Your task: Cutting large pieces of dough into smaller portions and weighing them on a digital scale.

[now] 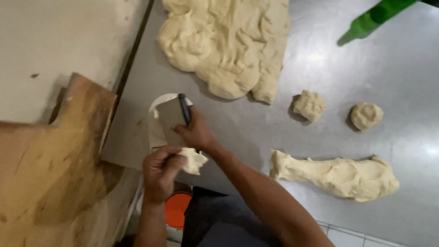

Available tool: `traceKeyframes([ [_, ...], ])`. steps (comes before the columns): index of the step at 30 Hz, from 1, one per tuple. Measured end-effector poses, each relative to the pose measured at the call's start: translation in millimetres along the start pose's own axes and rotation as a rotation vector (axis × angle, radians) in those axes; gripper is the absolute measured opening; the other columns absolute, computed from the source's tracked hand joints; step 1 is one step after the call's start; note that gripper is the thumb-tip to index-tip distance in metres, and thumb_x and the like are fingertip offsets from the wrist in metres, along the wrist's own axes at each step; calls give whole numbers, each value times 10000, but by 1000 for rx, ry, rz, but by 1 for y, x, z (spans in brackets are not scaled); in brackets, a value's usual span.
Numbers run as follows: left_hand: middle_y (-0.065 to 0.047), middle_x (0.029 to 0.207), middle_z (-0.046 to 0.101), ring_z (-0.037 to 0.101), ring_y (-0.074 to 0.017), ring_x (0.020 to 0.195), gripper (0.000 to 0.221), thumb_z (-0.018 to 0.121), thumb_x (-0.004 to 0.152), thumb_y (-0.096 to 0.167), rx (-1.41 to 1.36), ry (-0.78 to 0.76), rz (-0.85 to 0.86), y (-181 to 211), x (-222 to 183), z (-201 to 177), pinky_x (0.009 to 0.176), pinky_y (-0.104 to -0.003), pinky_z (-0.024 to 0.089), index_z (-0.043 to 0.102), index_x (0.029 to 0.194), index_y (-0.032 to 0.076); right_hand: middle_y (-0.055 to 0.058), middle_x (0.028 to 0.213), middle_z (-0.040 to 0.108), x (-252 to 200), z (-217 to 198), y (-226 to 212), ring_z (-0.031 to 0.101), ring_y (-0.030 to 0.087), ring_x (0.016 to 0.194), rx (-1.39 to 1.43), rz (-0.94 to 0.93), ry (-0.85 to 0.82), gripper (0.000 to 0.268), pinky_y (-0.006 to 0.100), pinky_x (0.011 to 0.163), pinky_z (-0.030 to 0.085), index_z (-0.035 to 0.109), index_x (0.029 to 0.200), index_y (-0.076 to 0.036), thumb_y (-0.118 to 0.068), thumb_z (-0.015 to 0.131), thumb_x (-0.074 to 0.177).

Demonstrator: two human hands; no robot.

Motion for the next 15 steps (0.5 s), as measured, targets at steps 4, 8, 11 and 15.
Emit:
traceKeyframes([
  [4, -104, 1101, 727, 696, -176, 988, 195, 663, 997, 73, -34, -369, 15, 25, -10, 57, 862, -312, 573, 720, 1169, 1, 88, 1110, 717, -8, -86, -34, 659, 176, 943, 627, 40, -48, 656, 342, 806, 563, 541, 1389, -4, -249, 843, 861],
  [8, -114, 1226, 690, 674, -231, 1102, 286, 674, 975, 75, 127, -596, 1, -26, -26, 122, 899, -351, 571, 713, 1258, 90, 99, 1028, 709, -41, -188, -46, 681, 167, 803, 454, 153, 103, 597, 326, 675, 573, 542, 1383, 11, -226, 796, 897],
  [11, -142, 1163, 675, 664, -289, 1041, 252, 658, 1023, 114, 373, -745, 13, -125, -42, 176, 919, -400, 539, 728, 1265, 112, 71, 917, 633, -90, -229, -19, 590, 131, 703, 427, 159, 243, 514, 305, 586, 479, 536, 1316, 9, -167, 814, 921],
  [15, -146, 1135, 702, 691, -297, 1048, 250, 662, 1006, 134, 384, -700, -95, -150, -49, 193, 920, -401, 544, 672, 1249, 81, 73, 864, 619, -154, -237, 2, 554, 103, 669, 228, 195, 282, 399, 287, 555, 435, 588, 1228, 1, -175, 810, 947],
])
Point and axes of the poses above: each hand's wrist, its own x-axis towards the middle knuckle, its own z-axis out of the palm, y = z × x, the point moved 2 cm from there along x, towards the middle knuckle
